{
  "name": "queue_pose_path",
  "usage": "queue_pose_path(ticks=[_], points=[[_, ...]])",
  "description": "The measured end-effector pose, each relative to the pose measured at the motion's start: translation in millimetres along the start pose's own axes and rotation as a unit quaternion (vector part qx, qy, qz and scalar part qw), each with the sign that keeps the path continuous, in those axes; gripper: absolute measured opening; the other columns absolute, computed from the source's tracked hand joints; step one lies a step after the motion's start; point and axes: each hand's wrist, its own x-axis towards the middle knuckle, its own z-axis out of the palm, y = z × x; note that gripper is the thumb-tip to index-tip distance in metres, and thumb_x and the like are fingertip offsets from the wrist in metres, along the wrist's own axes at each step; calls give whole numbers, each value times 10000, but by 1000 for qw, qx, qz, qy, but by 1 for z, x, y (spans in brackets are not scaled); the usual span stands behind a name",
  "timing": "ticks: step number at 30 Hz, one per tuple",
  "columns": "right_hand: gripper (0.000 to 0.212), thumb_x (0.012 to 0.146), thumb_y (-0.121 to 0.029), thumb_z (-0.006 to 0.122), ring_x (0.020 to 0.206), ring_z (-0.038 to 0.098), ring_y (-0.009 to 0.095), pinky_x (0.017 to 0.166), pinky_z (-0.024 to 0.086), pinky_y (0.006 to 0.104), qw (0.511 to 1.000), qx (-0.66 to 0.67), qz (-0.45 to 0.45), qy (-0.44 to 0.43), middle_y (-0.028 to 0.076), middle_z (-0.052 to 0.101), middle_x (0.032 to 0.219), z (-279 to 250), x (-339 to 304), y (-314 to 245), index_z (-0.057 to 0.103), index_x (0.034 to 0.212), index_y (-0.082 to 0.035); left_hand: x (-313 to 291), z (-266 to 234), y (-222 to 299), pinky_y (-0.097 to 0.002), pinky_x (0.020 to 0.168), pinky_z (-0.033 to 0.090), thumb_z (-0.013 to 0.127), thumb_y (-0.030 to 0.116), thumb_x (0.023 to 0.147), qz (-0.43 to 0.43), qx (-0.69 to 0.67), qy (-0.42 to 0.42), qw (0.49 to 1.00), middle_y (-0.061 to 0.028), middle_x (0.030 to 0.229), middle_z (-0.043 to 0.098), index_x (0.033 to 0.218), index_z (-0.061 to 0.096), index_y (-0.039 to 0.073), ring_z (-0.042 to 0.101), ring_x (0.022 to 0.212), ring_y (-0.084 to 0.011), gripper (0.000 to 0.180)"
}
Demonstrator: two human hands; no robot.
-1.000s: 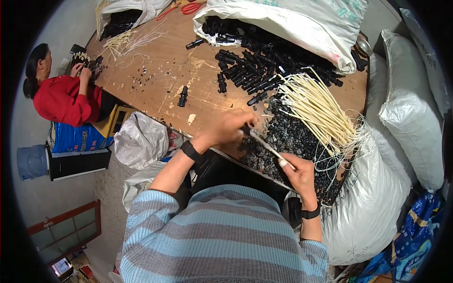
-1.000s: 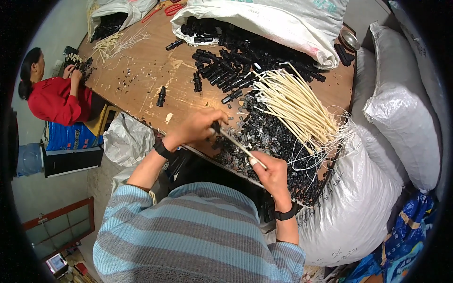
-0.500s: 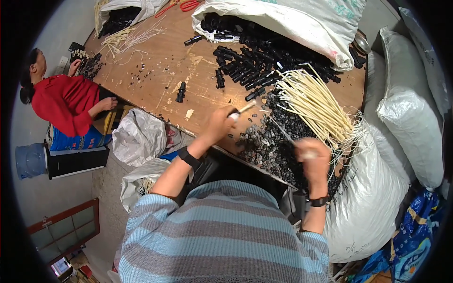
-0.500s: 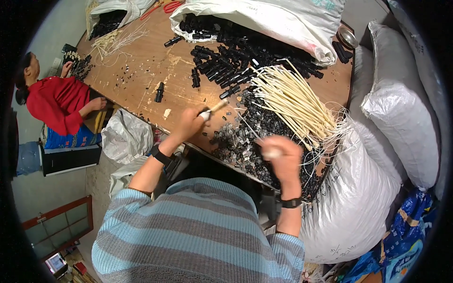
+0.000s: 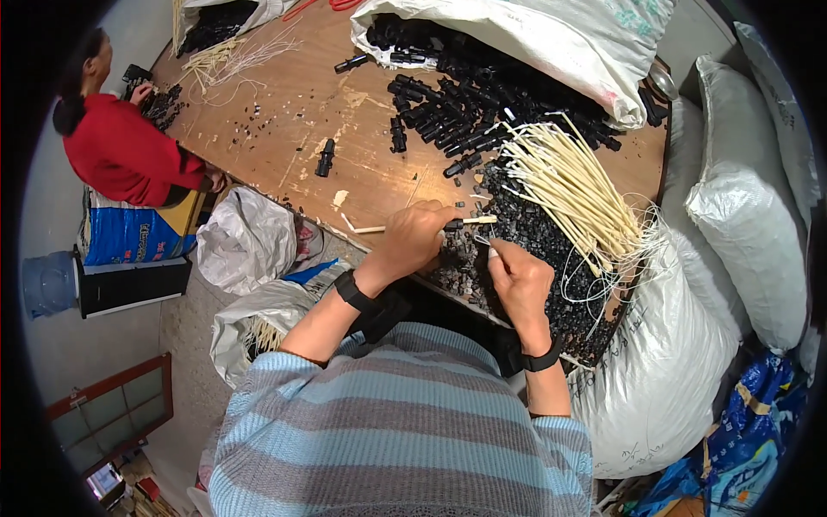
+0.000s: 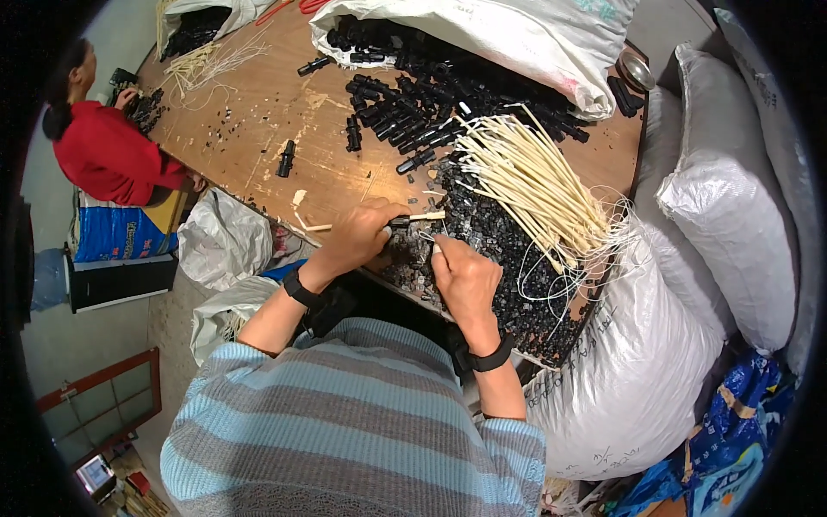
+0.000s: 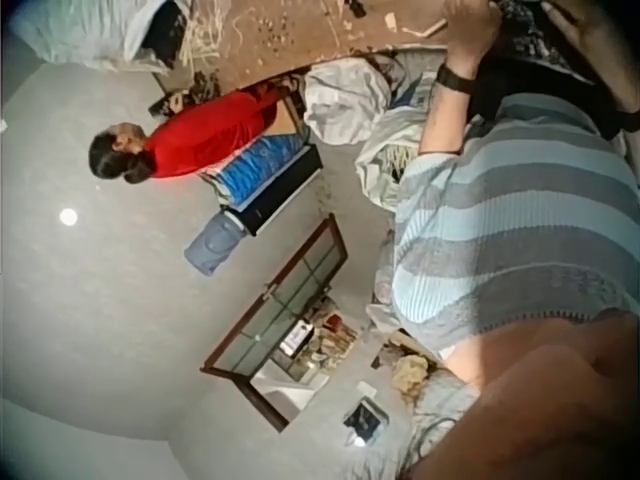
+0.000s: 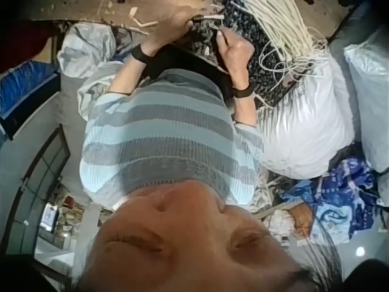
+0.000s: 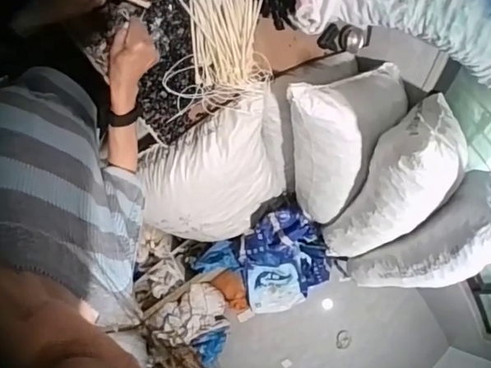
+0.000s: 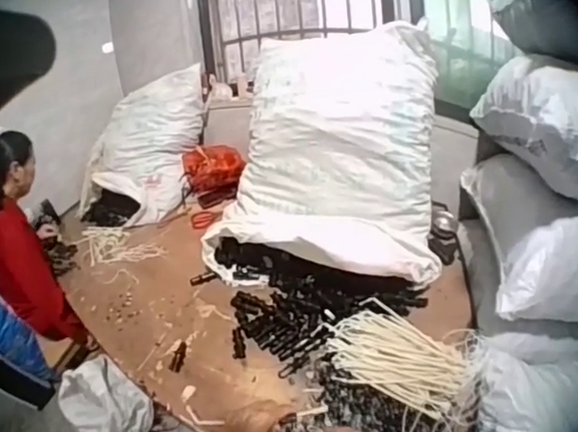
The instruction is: The person assembles components by hand, picking up a white stick and a black connector, fitting them together, and threading a white cord through the assembly. The person repeats this process for each set of items, placing the completed assemblies onto the wooden table.
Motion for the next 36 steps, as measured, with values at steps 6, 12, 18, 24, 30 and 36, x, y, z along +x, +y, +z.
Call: queue_pose_path(ticks=[6, 12, 18, 24, 30, 36], points=[[146, 799, -67, 655, 634, 674, 261, 583, 514, 311, 1000, 1, 22, 2, 152, 683, 779, 3, 1, 1, 720, 928, -43, 2, -2, 8, -445, 756, 467, 568, -53, 686, 15, 11, -21, 1000, -142, 874, 613, 1061, 630, 58, 585, 870, -361, 397], [121, 799, -99, 646, 605, 651, 300, 530, 498, 365, 1000, 12, -8, -8, 131, 670, 729, 10, 2, 1, 717, 892, -72, 4, 7, 14, -427, 699, 490, 552, -37, 694, 61, -9, -7, 998, -125, 810, 632, 969, 655, 97, 619, 826, -323, 322], [165, 818, -90, 632, 609, 643, 325, 540, 501, 385, 991, 83, 59, -81, 168, 652, 716, 3, 6, -8, 672, 971, -44, 3, 9, 12, -428, 687, 487, 551, -29, 713, 56, 10, -17, 998, -120, 807, 641, 961, 647, 101, 631, 809, -323, 297], [123, 866, -64, 621, 650, 633, 362, 564, 492, 379, 993, 55, -13, -107, 191, 641, 763, 9, 1, 0, 630, 981, -21, 13, -7, 25, -391, 753, 479, 594, -82, 673, -35, -174, -133, 975, -122, 874, 659, 985, 628, 47, 622, 877, -322, 340], [129, 886, -82, 610, 674, 660, 329, 573, 498, 360, 991, 119, -8, -65, 175, 654, 787, 14, -1, -9, 641, 998, -27, 11, -5, 16, -346, 700, 477, 668, -40, 637, 132, -155, 34, 979, -55, 796, 623, 805, 624, 45, 595, 754, -255, 193], [124, 879, -86, 586, 542, 583, 173, 520, 440, 293, 982, 162, 72, -64, 91, 585, 609, 20, -15, 6, 678, 942, -33, 4, 1, -2, -344, 690, 477, 662, -39, 633, 119, -159, 6, 980, -65, 800, 615, 807, 620, 32, 598, 762, -241, 193]])
